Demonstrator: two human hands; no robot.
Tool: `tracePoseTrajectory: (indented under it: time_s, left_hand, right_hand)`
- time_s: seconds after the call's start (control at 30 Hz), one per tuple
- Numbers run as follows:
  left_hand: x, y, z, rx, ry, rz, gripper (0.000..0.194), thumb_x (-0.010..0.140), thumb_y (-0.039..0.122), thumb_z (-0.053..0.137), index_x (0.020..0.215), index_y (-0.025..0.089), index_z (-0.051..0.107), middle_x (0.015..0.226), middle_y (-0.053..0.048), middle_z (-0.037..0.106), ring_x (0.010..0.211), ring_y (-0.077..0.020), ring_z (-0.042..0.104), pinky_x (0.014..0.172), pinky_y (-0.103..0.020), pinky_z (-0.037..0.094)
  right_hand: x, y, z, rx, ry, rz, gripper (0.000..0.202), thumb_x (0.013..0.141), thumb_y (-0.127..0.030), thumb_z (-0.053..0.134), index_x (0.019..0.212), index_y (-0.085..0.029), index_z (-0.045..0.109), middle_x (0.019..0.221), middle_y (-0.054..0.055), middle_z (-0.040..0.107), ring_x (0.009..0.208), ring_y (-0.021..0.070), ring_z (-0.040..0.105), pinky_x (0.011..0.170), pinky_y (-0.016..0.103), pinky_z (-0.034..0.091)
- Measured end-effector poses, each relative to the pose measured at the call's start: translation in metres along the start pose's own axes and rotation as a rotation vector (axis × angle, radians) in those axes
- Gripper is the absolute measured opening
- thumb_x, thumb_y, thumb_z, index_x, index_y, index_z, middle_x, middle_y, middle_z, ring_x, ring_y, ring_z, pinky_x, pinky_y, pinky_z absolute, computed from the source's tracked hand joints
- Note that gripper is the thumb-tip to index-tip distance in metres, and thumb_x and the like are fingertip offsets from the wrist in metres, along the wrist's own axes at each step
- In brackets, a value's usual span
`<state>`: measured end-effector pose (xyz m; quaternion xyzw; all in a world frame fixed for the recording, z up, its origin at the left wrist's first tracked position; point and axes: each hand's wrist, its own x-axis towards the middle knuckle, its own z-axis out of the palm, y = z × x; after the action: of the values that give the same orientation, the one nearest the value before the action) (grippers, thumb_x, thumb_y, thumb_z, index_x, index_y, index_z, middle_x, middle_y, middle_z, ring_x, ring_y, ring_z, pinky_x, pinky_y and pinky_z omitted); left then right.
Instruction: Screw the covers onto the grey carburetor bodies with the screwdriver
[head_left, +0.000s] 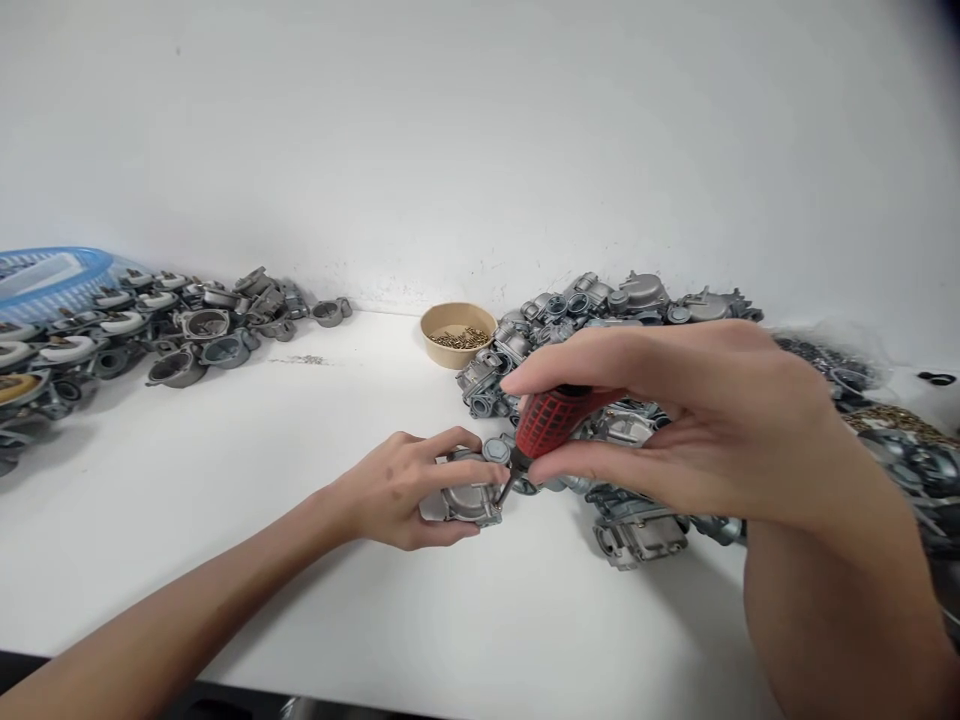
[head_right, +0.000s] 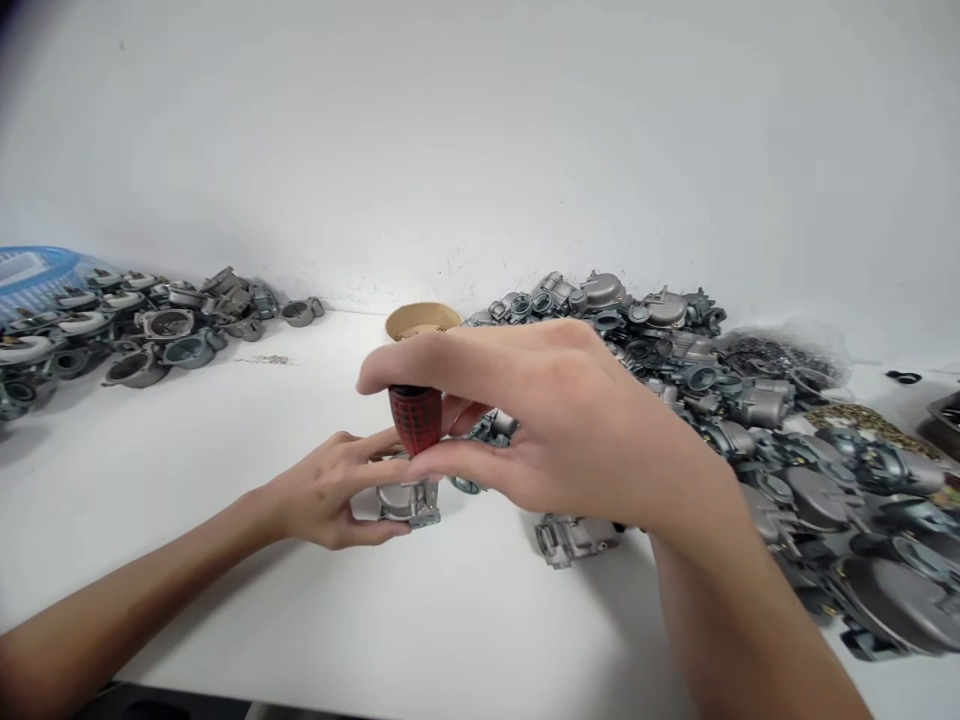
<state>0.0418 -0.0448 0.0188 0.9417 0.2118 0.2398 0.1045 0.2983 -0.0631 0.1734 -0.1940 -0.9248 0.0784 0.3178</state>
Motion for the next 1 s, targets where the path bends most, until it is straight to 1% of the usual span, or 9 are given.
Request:
tracePoseTrajectory:
  time_s: [0.2,0.33,0.47,0.6,0.7,0.8,0.87,0.93,1.0]
  left_hand:
    - [-0.0003,-0.0008,-0.0016,-0.031,0.004,0.024,0.046,0.095,0.048,0.063,0.138,0.033,0.055,0.132,-0.008,0.063,0.060,-0.0110,0.057,0.053,-0.026,0.046]
    - [-0.0001,-0.0010,-0.0020,-0.029,0.024,0.036,0.046,0.094,0.045,0.064,0.138,0.033,0.054,0.130,-0.006,0.064,0.059,-0.0102,0.058,0.053,-0.025,0.046]
    - [0.0012,0.0001,-0.0005,-0.026,0.044,0.025,0.046,0.091,0.041,0.067,0.135,0.032,0.057,0.128,-0.006,0.065,0.058,-0.0097,0.060,0.051,-0.025,0.047]
    - [0.0027,0.0021,0.0011,-0.028,0.096,0.047,0.045,0.087,0.037,0.068,0.130,0.030,0.058,0.123,-0.006,0.068,0.058,-0.0096,0.061,0.051,-0.023,0.048]
    - [0.0031,0.0031,0.0019,0.004,0.121,0.042,0.044,0.085,0.036,0.068,0.128,0.029,0.059,0.122,-0.006,0.069,0.056,-0.0090,0.059,0.049,-0.023,0.047]
    - [0.0030,0.0020,0.0032,0.024,0.139,0.050,0.042,0.086,0.039,0.066,0.127,0.028,0.060,0.119,-0.007,0.069,0.060,-0.0112,0.062,0.050,-0.023,0.049]
    - [0.0029,0.0006,0.0039,0.030,0.120,0.063,0.040,0.088,0.041,0.063,0.126,0.027,0.062,0.118,-0.008,0.069,0.068,-0.0138,0.066,0.055,-0.024,0.053]
    - [0.0025,-0.0002,0.0037,0.038,0.083,0.059,0.039,0.091,0.043,0.059,0.126,0.027,0.063,0.119,-0.009,0.067,0.073,-0.0153,0.068,0.059,-0.025,0.055]
    - [0.0017,0.0002,0.0025,0.026,0.044,0.023,0.041,0.091,0.044,0.057,0.129,0.029,0.064,0.123,-0.009,0.066,0.075,-0.0154,0.068,0.061,-0.025,0.056]
  right_hand:
    - [0.0010,0.0030,-0.0003,0.014,-0.028,-0.032,0.036,0.095,-0.018,0.071,0.130,-0.014,0.064,0.093,0.000,0.075,0.081,0.0107,0.070,0.070,0.023,0.058]
    - [0.0007,0.0005,0.0011,0.008,-0.034,-0.026,0.036,0.098,-0.016,0.066,0.134,-0.013,0.063,0.096,0.000,0.076,0.082,0.0107,0.070,0.074,0.024,0.058]
    - [0.0007,-0.0015,0.0019,-0.010,-0.035,-0.013,0.037,0.099,-0.017,0.064,0.136,-0.017,0.061,0.095,0.000,0.075,0.082,0.0119,0.070,0.077,0.025,0.058]
    - [0.0010,-0.0006,0.0016,-0.014,-0.052,-0.025,0.039,0.100,-0.017,0.061,0.139,-0.024,0.058,0.094,-0.002,0.075,0.081,0.0126,0.069,0.078,0.027,0.058]
    - [0.0009,-0.0013,0.0040,-0.061,-0.035,-0.040,0.034,0.101,-0.020,0.063,0.134,-0.023,0.062,0.091,-0.001,0.073,0.084,0.0132,0.068,0.080,0.027,0.056]
    - [0.0011,-0.0012,0.0077,-0.061,-0.052,-0.061,0.029,0.099,-0.025,0.067,0.127,-0.020,0.067,0.094,0.001,0.071,0.082,0.0120,0.066,0.073,0.025,0.053]
    - [0.0020,0.0007,0.0074,-0.064,-0.067,-0.079,0.021,0.099,-0.020,0.065,0.120,-0.020,0.071,0.096,0.001,0.070,0.075,0.0091,0.061,0.064,0.023,0.047]
    - [0.0032,0.0022,0.0039,-0.098,-0.032,-0.090,0.019,0.100,-0.013,0.061,0.113,-0.020,0.074,0.094,0.000,0.070,0.069,0.0066,0.056,0.057,0.021,0.041]
    - [0.0031,-0.0007,0.0019,-0.130,0.024,-0.097,0.020,0.099,-0.009,0.059,0.107,-0.019,0.075,0.089,-0.001,0.070,0.066,0.0052,0.055,0.055,0.020,0.039]
